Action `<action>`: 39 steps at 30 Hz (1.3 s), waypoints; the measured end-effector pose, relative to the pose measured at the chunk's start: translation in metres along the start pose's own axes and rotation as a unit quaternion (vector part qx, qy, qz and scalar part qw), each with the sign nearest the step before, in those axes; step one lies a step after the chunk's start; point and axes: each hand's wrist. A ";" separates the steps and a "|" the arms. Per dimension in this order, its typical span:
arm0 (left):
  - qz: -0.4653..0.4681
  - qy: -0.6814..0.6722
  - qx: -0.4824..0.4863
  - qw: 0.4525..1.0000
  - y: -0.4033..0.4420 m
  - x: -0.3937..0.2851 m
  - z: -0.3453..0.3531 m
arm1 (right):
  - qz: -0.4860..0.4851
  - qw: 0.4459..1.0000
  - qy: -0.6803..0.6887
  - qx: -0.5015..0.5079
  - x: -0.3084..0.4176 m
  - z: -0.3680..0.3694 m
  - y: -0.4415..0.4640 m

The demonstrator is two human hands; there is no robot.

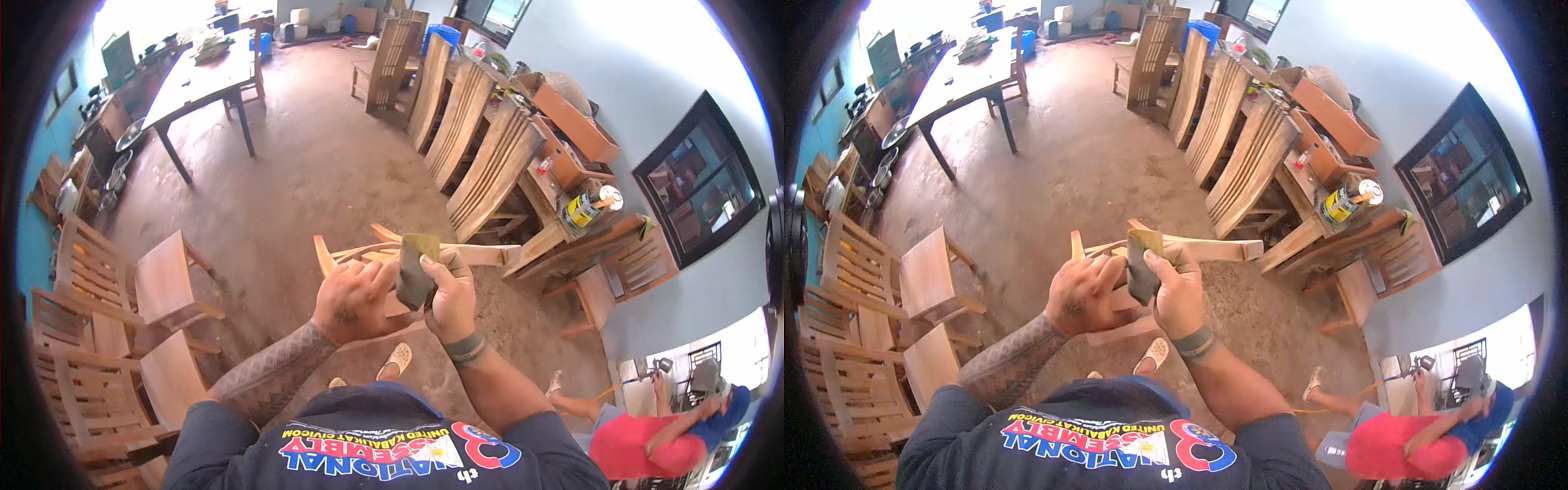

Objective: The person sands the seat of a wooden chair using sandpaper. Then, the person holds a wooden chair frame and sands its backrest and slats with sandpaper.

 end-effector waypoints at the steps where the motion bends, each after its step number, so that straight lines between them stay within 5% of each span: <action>1: -0.003 0.002 -0.003 1.000 0.001 0.003 0.002 | 0.019 0.999 0.002 0.032 -0.006 -0.006 -0.001; 14: 0.002 -0.036 -0.117 0.993 0.018 0.064 0.032 | 0.033 0.999 -0.035 0.021 -0.013 -0.033 0.024; 17: -0.012 -0.047 -0.086 0.995 0.026 0.076 0.032 | 0.039 0.999 -0.009 0.018 -0.018 -0.043 0.023; 23: -0.189 -0.125 0.003 0.974 0.042 0.062 0.015 | 0.058 0.998 -0.001 0.025 -0.019 -0.057 0.018; 39: -0.249 -0.112 0.053 0.961 0.051 0.051 0.008 | 0.093 0.993 0.001 0.077 -0.012 -0.069 0.001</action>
Point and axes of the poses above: each hand's wrist, its own y-axis towards the middle knuckle, its own z-axis out of the palm, x = y × z, and after that the axes turned 13 degrees about -z, right-handed
